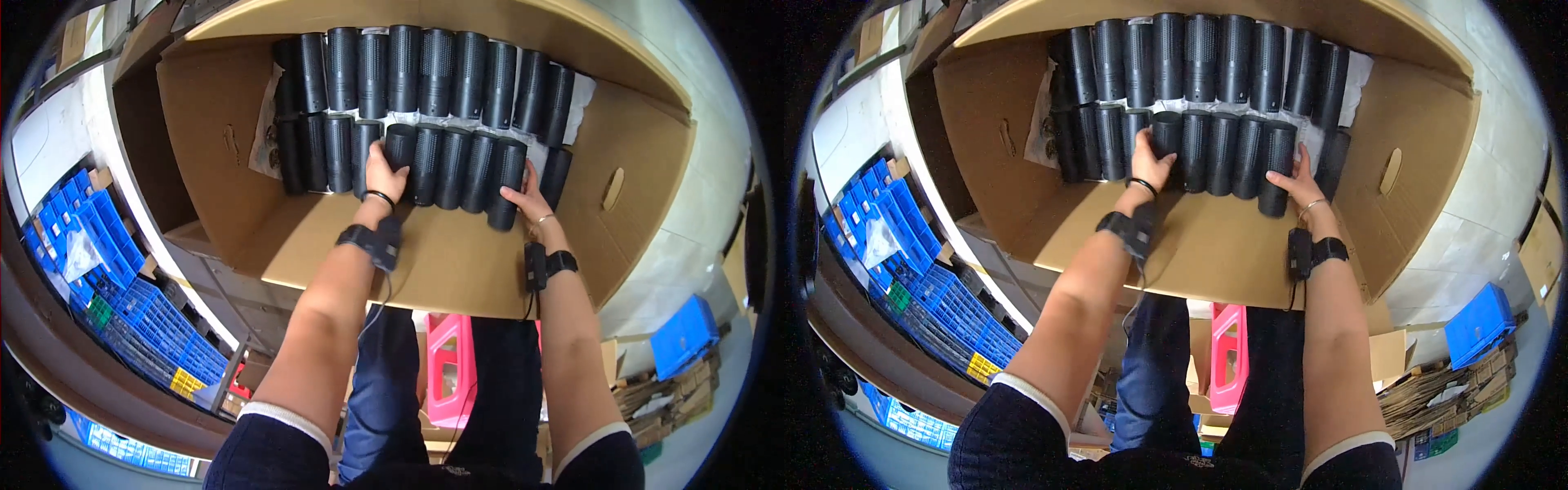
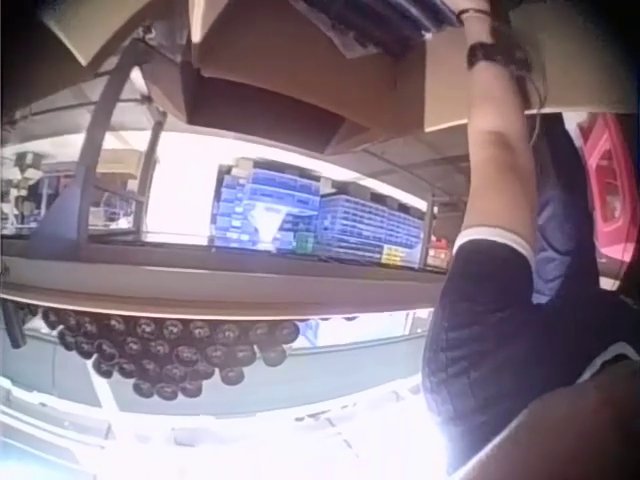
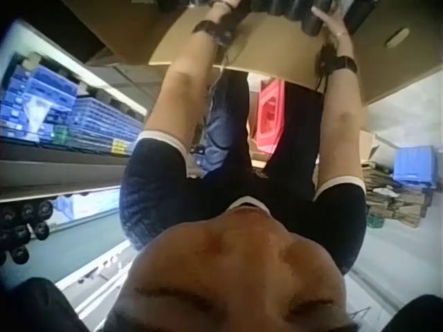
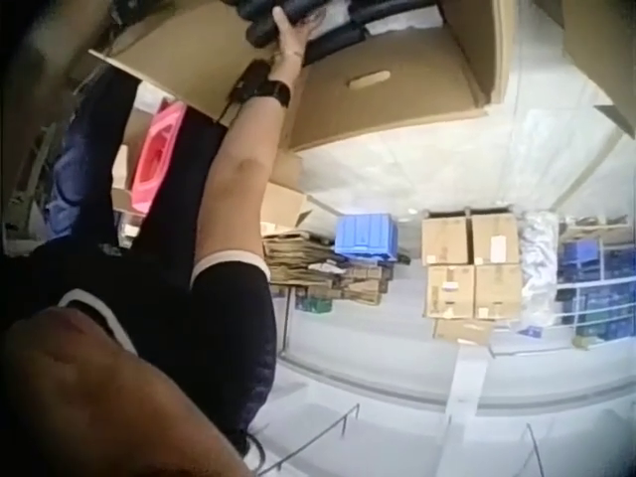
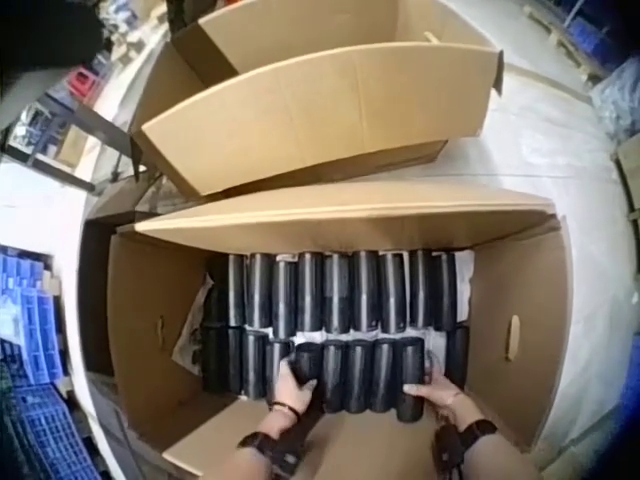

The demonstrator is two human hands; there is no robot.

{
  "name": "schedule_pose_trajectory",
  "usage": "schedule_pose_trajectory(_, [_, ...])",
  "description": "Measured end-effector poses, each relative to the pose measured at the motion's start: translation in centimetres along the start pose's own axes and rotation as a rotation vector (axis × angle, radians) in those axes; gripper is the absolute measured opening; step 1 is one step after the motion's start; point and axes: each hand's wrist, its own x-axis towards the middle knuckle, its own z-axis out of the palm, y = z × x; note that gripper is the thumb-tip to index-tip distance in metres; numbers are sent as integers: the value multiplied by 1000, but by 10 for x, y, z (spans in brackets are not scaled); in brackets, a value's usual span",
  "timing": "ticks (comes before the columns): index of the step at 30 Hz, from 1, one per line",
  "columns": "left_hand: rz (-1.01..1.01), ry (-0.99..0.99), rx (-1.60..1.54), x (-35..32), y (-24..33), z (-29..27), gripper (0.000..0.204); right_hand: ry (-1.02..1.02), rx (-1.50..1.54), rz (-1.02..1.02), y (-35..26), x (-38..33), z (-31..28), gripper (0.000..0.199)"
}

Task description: The person removes newspaper from a box, picks up black cylinders, and places them on a green table. They pick up black caps from a box, press them onto the cylinders, and then place the capped cylinders back into the box.

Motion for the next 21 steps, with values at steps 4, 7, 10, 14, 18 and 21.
schedule_pose_trajectory(4, [-227, -556, -830, 12, 4, -19, 64, 4, -40, -29, -2, 0, -3, 116])
schedule_pose_trajectory(7, [-231, -651, -792, 6, 13, -7, 71, -12, -65, 22, -2, 7, -2, 113])
schedule_pose_trajectory(10, [-259, -604, -709, 3, 19, 9, 91, 125, -321, -179, 4, 18, 16, 110])
schedule_pose_trajectory(14, [-333, -516, -736, 1, 22, 3, 115, 111, -295, -304, -12, 8, 49, 100])
schedule_pose_trajectory(18, [-321, -654, -797, -1, 33, 6, 119, -110, -96, -55, -32, 6, 34, 83])
schedule_pose_trajectory(21, [-341, -778, -933, 2, 31, 1, 121, -231, 111, 77, -33, 4, 30, 79])
